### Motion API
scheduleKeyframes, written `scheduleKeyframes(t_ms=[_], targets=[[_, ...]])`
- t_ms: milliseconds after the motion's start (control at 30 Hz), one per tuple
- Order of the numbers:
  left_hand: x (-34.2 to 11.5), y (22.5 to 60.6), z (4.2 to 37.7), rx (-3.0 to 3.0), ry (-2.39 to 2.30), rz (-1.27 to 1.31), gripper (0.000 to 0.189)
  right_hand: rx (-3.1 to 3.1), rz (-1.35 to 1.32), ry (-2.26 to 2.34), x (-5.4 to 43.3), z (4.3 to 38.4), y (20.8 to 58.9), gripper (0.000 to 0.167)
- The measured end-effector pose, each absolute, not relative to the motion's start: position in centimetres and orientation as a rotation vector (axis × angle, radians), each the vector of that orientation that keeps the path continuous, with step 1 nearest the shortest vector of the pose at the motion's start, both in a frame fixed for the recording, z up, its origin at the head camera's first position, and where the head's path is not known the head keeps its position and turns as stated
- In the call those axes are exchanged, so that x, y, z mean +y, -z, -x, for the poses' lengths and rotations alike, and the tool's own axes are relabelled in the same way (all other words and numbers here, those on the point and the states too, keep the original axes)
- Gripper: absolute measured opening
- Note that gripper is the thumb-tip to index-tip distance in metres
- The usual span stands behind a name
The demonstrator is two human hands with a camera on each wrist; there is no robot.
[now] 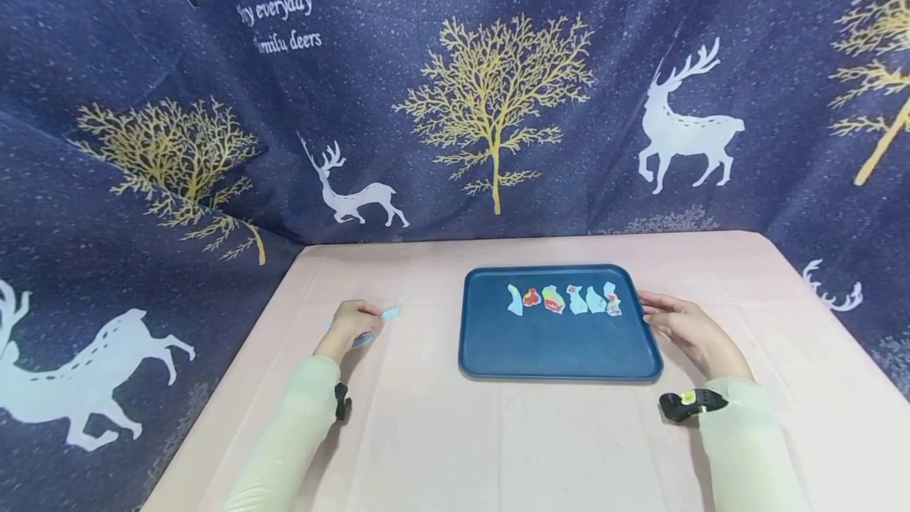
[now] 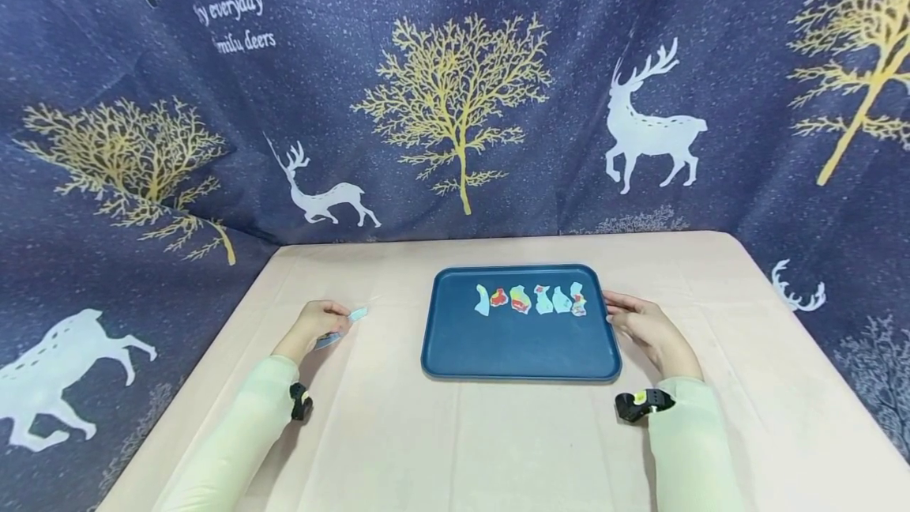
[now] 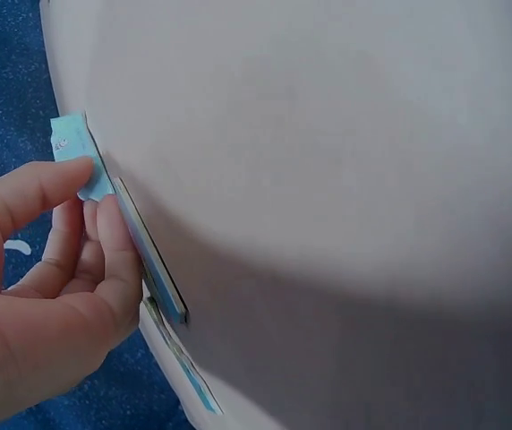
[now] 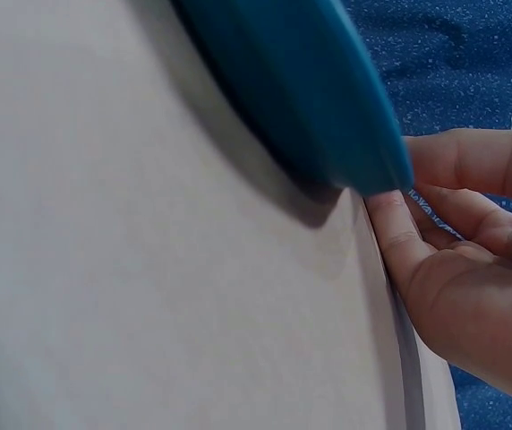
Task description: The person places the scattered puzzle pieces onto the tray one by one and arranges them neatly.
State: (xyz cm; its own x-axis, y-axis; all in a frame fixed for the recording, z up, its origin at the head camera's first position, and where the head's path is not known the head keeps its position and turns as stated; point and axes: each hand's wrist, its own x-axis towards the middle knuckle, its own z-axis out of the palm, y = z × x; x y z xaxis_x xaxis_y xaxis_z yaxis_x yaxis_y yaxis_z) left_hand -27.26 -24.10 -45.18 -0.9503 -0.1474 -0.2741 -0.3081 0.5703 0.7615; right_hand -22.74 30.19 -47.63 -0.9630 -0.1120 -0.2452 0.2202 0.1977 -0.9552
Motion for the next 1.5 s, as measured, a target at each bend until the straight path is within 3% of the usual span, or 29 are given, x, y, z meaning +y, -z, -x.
scheduleKeyframes(t_ms=[267,600,900,1500], targets=[[-23.4,45.9,28.6,2.496,-1.525,0.272,0.027,2.189,-0.118,1.853,30.2,22.8,47.5,0.067],[-20.1,44.8,28.5,2.379,-1.665,0.231,0.063,2.179,-0.093,1.895,30.2,22.8,47.7,0.066],[-17.5,44.8,29.1,2.344,-1.714,0.198,0.056,2.179,-0.084,1.879,30.3,22.8,47.7,0.066],[-11.8,43.9,30.2,2.235,-1.865,0.107,0.059,2.166,-0.084,1.892,30.1,22.6,47.2,0.066]])
